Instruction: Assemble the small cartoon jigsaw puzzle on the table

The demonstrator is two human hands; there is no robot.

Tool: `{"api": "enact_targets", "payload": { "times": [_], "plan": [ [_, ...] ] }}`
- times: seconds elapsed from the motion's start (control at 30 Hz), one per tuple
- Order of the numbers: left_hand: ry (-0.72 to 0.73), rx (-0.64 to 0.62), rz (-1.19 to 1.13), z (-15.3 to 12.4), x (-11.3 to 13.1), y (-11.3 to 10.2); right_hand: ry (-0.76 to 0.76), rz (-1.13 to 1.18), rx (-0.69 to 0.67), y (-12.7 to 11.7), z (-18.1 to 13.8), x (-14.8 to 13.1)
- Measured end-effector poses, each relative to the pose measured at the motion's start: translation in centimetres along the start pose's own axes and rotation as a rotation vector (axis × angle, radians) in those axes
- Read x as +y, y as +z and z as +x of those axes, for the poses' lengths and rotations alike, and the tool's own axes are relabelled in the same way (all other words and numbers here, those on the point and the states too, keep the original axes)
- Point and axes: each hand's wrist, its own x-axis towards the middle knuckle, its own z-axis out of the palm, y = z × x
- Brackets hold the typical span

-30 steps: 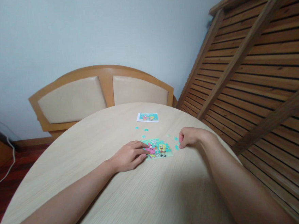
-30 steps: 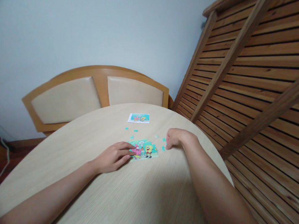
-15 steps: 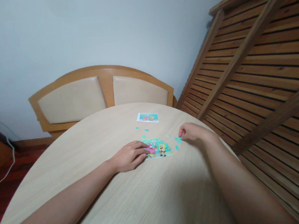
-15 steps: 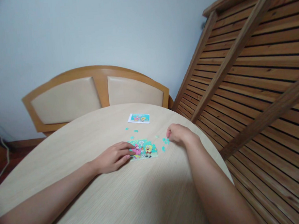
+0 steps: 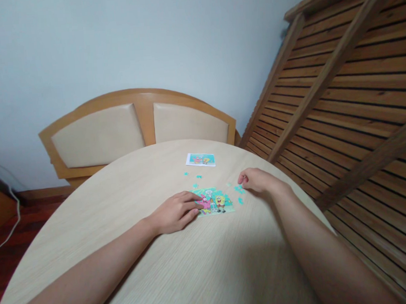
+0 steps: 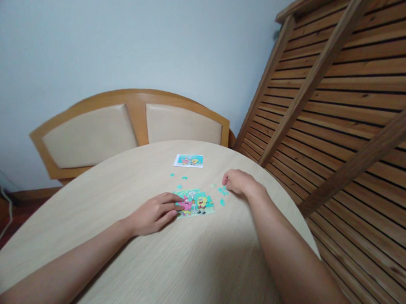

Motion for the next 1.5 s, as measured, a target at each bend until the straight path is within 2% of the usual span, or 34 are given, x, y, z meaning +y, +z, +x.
{"api": "enact_targets", "payload": {
  "times": [0.2,0.53,0.6,0.7,0.77,0.9,1.03,1.17,1.27,1.4,1.5],
  "plan": [
    [0.001,-0.001,0.0,0.0,0.0,0.0,-0.012,-0.011,0.004,0.4,0.1,-0.4],
    [-0.031,0.026,-0.007,0.1,-0.1,0.2,-0.129,-0.005,0.006,1.1,0.6,-0.7],
    [-0.116,0.088,0.027,0.1,-0.4,0.4,-0.134,-0.011,0.01,1.1,0.7,-0.6],
    [-0.375,0.273,0.097,0.0,-1.4,0.7,-0.136,-0.028,0.019,1.2,0.7,-0.7],
    [-0.496,0.367,0.119,-0.2,-2.3,0.9,-0.139,-0.042,0.025,1.2,0.6,-0.8],
    [-0.559,0.428,0.076,-0.6,-3.6,1.5,-0.156,-0.064,0.062,1.2,0.2,-1.7],
    [-0.553,0.405,0.007,-0.7,-4.0,1.8,-0.239,-0.052,0.174,1.9,0.1,-3.2],
    [-0.56,0.37,-0.023,-0.6,-3.9,1.6,-0.5,0.064,0.295,3.7,0.4,-5.4],
    [-0.544,0.37,-0.005,-0.5,-3.5,1.4,-0.622,0.144,0.29,5.4,1.0,-6.8],
    [-0.507,0.298,0.023,-0.3,-2.7,1.1,-0.61,0.125,0.258,7.0,1.9,-7.6],
    [-0.44,0.228,0.038,-0.4,-2.2,0.9,-0.558,0.063,0.276,7.0,2.1,-7.3]
  ]
}}
